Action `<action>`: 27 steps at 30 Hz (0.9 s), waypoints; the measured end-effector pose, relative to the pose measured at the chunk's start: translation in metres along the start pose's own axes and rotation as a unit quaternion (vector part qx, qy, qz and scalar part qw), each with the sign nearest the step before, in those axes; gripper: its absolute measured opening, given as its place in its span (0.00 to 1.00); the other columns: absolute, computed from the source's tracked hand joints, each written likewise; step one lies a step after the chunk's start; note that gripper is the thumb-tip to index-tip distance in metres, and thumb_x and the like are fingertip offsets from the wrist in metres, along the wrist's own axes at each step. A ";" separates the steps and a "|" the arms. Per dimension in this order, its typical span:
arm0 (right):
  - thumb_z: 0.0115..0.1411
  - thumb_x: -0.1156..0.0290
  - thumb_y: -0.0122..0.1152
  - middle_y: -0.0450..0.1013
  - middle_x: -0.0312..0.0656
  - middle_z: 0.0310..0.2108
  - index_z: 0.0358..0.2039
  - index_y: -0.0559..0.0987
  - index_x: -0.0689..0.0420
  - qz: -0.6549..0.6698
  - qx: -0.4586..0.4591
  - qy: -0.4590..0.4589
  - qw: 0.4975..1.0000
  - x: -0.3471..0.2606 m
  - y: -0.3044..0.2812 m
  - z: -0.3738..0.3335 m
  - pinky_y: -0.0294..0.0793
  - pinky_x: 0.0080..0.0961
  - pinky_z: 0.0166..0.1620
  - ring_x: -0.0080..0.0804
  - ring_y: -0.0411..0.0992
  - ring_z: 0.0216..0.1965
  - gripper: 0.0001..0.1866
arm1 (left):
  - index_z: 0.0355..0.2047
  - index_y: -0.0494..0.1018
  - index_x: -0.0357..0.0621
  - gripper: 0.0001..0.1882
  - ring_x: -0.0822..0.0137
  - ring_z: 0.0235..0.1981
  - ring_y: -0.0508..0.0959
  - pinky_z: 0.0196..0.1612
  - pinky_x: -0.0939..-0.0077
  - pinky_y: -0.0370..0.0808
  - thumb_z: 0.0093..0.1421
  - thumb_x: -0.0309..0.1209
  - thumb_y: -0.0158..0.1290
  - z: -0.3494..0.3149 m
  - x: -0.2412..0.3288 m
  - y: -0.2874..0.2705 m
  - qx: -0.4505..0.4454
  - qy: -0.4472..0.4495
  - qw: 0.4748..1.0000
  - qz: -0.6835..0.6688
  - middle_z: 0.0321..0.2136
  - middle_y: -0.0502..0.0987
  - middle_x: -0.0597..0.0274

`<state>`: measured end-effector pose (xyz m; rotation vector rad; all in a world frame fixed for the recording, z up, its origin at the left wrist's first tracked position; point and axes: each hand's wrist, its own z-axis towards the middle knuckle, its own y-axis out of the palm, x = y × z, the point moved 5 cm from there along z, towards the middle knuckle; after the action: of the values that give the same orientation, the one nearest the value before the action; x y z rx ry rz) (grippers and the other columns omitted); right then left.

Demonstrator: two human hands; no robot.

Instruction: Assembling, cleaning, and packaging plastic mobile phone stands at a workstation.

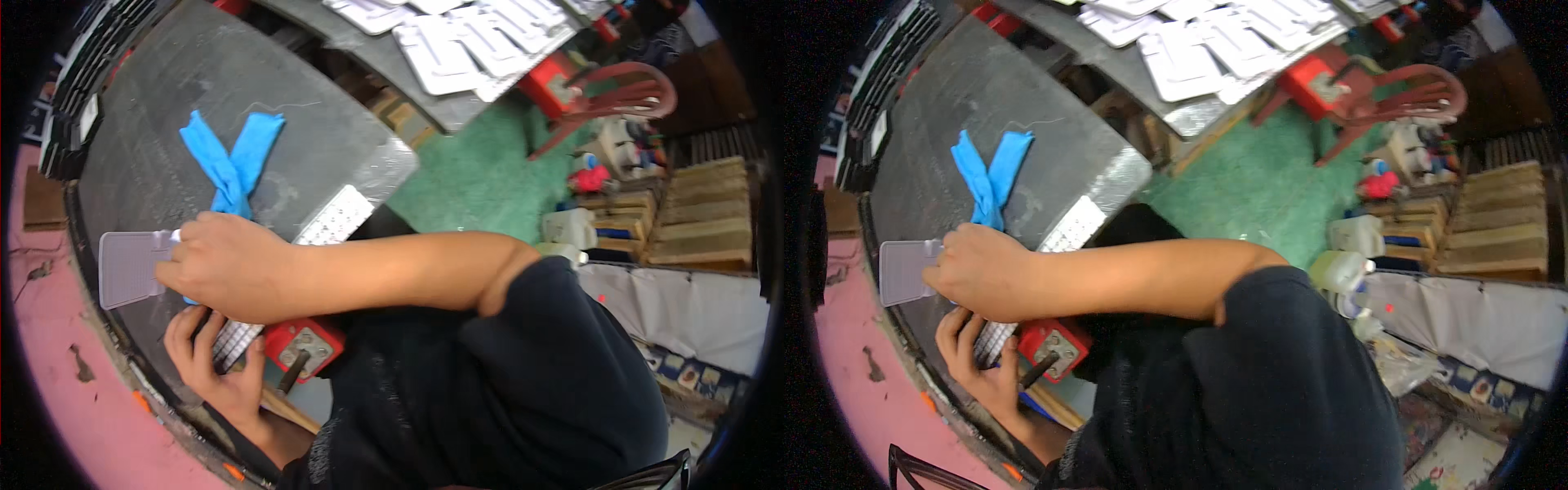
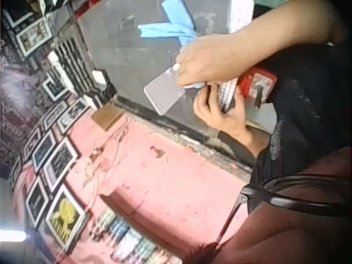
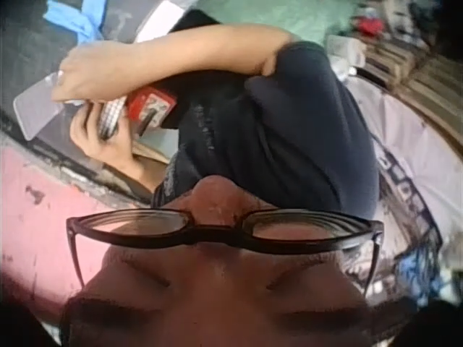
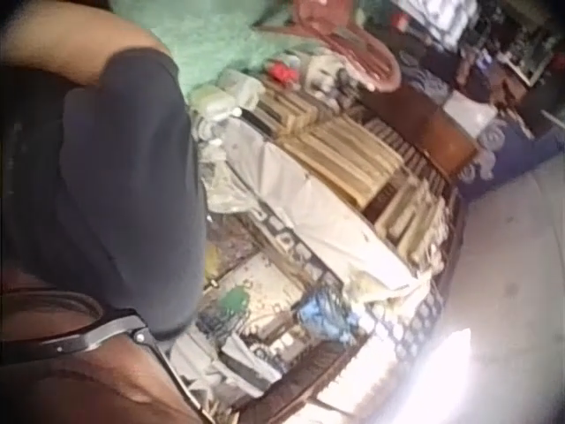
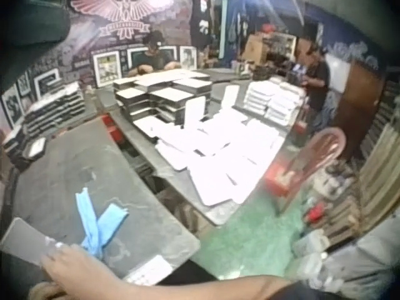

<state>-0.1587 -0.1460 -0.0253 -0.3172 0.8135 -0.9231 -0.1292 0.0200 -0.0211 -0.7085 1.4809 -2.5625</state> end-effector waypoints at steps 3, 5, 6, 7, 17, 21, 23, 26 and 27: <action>0.52 0.68 0.68 0.80 0.42 0.30 0.33 0.80 0.55 -0.015 -0.035 -0.017 0.999 -0.009 0.000 0.002 0.75 0.35 0.43 0.40 0.79 0.39 0.09 | 0.44 0.81 0.38 0.29 0.41 0.56 0.75 0.60 0.45 0.70 0.46 0.43 0.75 0.000 -0.003 0.007 0.018 -0.019 1.000 -0.008 0.51 0.79 0.50; 0.52 0.69 0.68 0.79 0.42 0.29 0.33 0.79 0.56 0.008 -0.037 -0.034 0.999 -0.015 0.000 -0.001 0.76 0.34 0.42 0.41 0.79 0.38 0.09 | 0.42 0.81 0.38 0.29 0.40 0.54 0.76 0.57 0.45 0.72 0.43 0.42 0.76 -0.008 -0.007 0.006 0.042 -0.024 0.999 0.007 0.48 0.79 0.49; 0.52 0.69 0.69 0.79 0.42 0.28 0.33 0.79 0.56 0.011 -0.045 -0.020 0.999 -0.010 -0.010 0.000 0.76 0.33 0.41 0.41 0.79 0.37 0.09 | 0.41 0.83 0.40 0.27 0.41 0.52 0.78 0.57 0.46 0.72 0.42 0.41 0.76 -0.001 -0.001 0.005 0.048 -0.004 0.999 -0.006 0.46 0.81 0.50; 0.51 0.70 0.69 0.79 0.42 0.28 0.33 0.79 0.57 0.023 -0.062 -0.018 0.998 -0.008 -0.012 0.002 0.76 0.33 0.39 0.41 0.79 0.36 0.10 | 0.40 0.84 0.41 0.27 0.42 0.52 0.78 0.57 0.47 0.73 0.42 0.41 0.76 -0.001 0.002 0.002 0.046 -0.006 0.999 0.011 0.45 0.82 0.52; 0.52 0.83 0.66 0.80 0.43 0.36 0.40 0.79 0.58 -0.019 -0.134 0.073 0.988 0.017 -0.041 0.014 0.78 0.36 0.40 0.42 0.81 0.38 0.14 | 0.39 0.88 0.50 0.26 0.53 0.48 0.81 0.52 0.58 0.79 0.37 0.43 0.77 0.011 0.001 -0.003 0.031 -0.020 0.999 0.010 0.45 0.86 0.63; 0.58 0.89 0.63 0.82 0.43 0.42 0.45 0.81 0.62 0.035 -0.092 0.102 0.990 0.040 -0.081 0.031 0.79 0.25 0.49 0.28 0.81 0.44 0.15 | 0.42 0.88 0.54 0.27 0.57 0.48 0.81 0.49 0.61 0.77 0.39 0.47 0.76 0.005 -0.005 -0.006 0.011 -0.037 0.999 0.019 0.47 0.85 0.67; 0.63 0.87 0.64 0.81 0.42 0.43 0.45 0.81 0.64 0.014 -0.011 0.066 0.998 0.048 -0.106 0.032 0.78 0.24 0.51 0.27 0.79 0.45 0.11 | 0.45 0.88 0.57 0.29 0.59 0.48 0.81 0.48 0.60 0.76 0.41 0.50 0.76 0.010 -0.005 -0.002 0.005 -0.019 1.000 -0.001 0.49 0.84 0.69; 0.61 0.83 0.68 0.79 0.46 0.52 0.51 0.82 0.63 -0.199 -0.151 0.053 0.967 0.069 -0.095 0.039 0.74 0.36 0.62 0.42 0.77 0.56 0.16 | 0.47 0.87 0.57 0.30 0.60 0.49 0.80 0.48 0.60 0.76 0.43 0.51 0.76 0.012 -0.006 -0.003 0.000 -0.024 1.000 -0.009 0.50 0.84 0.70; 0.61 0.80 0.69 0.77 0.48 0.59 0.57 0.82 0.60 -0.249 -0.173 0.070 0.950 0.070 -0.085 0.031 0.70 0.41 0.66 0.50 0.74 0.61 0.22 | 0.45 0.87 0.56 0.30 0.55 0.49 0.79 0.49 0.58 0.78 0.45 0.57 0.74 0.008 -0.007 -0.001 -0.012 -0.006 1.000 0.014 0.50 0.84 0.66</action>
<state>-0.1615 -0.2551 0.0094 -0.7977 1.0530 -1.2831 -0.1194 0.0159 -0.0193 -0.6996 1.5104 -2.5182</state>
